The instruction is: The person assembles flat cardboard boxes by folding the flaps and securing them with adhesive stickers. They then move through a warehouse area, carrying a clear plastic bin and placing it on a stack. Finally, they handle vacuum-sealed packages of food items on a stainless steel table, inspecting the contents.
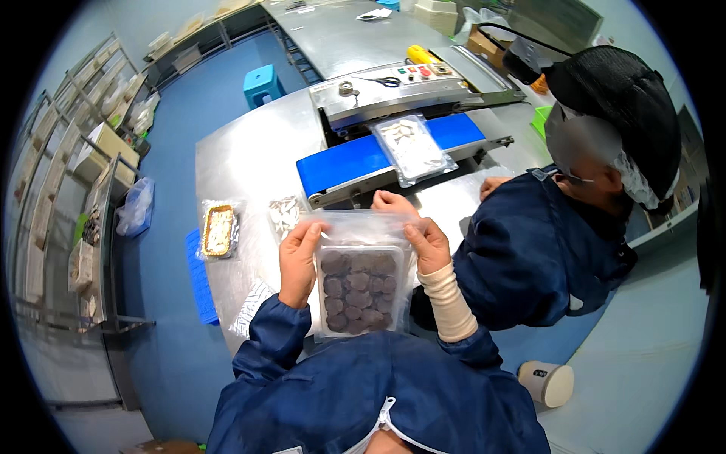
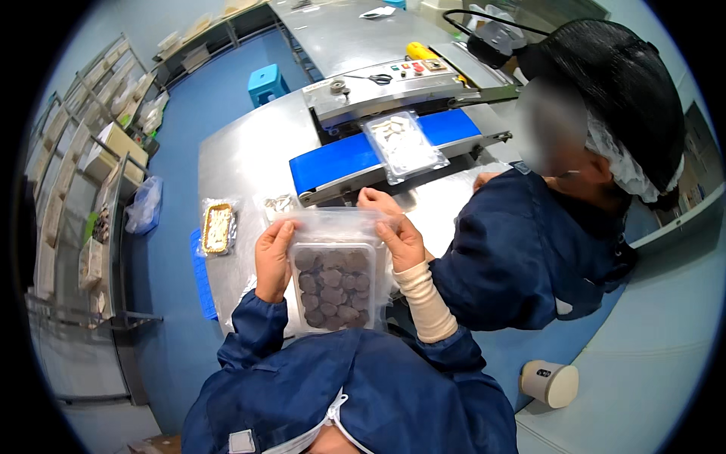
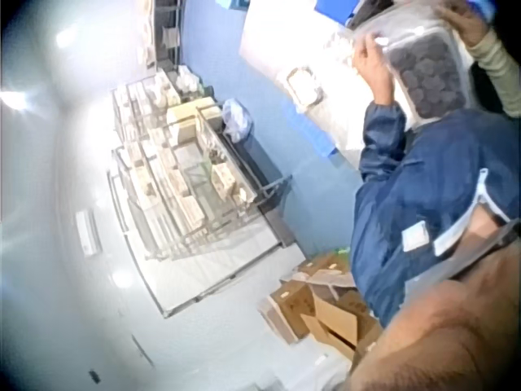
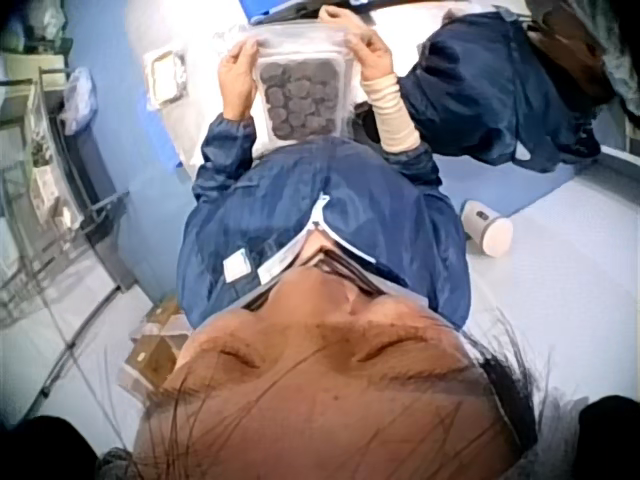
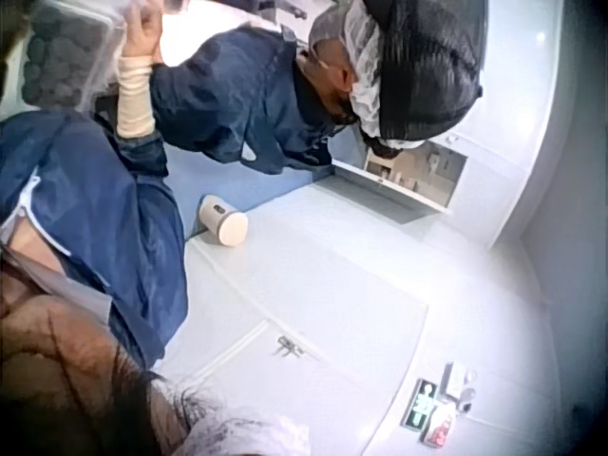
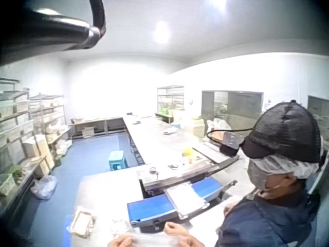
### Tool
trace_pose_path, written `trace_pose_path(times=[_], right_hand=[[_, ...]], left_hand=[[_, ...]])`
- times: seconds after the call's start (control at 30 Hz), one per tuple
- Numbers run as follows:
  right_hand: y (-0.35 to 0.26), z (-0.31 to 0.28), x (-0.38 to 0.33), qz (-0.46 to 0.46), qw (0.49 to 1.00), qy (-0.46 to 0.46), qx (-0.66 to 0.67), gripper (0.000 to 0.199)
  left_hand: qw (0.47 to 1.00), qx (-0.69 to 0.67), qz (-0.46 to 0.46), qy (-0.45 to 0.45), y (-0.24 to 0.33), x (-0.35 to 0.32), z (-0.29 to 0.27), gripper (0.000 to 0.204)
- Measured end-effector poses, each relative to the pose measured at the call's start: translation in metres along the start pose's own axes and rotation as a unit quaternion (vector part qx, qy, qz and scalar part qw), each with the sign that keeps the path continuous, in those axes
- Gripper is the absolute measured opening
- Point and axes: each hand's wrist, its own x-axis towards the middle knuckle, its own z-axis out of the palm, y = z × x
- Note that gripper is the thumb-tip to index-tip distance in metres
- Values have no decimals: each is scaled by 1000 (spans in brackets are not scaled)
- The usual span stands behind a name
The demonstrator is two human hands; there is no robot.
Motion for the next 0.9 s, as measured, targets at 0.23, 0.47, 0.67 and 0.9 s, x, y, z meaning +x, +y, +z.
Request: trace_pose_path(times=[0.23,0.47,0.67,0.9], right_hand=[[3,-19,0,17,999,31,-24,10],[1,-24,-1,21,998,50,20,14],[-8,-25,2,11,999,32,5,26],[-5,-36,6,32,999,23,4,9]], left_hand=[[999,-50,16,0,6,5,10,17],[997,-71,-30,-26,1,11,11,16],[998,-54,-23,-31,-5,15,9,16],[997,-61,-37,-31,-2,13,16,16]])
